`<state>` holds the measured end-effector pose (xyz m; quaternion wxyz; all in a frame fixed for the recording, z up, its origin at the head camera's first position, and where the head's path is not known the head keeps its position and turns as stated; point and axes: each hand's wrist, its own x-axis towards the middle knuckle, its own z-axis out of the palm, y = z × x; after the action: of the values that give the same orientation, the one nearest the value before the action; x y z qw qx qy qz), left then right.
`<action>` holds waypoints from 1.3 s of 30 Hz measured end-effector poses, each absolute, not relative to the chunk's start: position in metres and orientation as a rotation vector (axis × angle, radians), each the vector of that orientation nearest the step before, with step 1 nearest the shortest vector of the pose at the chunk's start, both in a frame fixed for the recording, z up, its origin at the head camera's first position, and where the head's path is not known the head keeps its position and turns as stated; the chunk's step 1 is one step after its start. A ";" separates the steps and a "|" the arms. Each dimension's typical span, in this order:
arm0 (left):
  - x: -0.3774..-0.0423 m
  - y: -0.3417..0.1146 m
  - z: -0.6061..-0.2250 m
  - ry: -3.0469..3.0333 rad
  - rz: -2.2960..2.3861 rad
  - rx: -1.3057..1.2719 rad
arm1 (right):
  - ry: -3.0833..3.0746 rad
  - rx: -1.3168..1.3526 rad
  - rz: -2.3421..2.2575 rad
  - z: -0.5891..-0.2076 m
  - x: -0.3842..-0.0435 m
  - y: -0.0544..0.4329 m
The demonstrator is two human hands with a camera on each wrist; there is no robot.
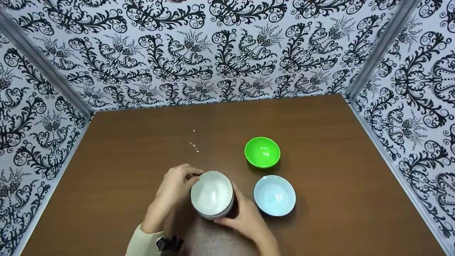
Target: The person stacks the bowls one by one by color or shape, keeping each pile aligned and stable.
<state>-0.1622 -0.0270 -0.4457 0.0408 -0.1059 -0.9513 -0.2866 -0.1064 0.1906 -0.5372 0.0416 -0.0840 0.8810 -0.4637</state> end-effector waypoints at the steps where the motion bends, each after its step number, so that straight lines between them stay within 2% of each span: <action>1: -0.162 -0.027 -0.446 -2.908 -0.887 -0.323 | 2.696 -0.256 -1.420 -0.537 -0.106 0.191; 39: -0.147 -0.040 -0.471 -2.643 -1.349 -0.326 | 2.688 -0.248 -1.395 -0.538 -0.109 0.191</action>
<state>-0.1471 -0.0395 -0.4710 0.0783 -0.1087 -0.8827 -0.4505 -0.1088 0.1907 -0.5377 0.0517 -0.0815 0.8835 -0.4584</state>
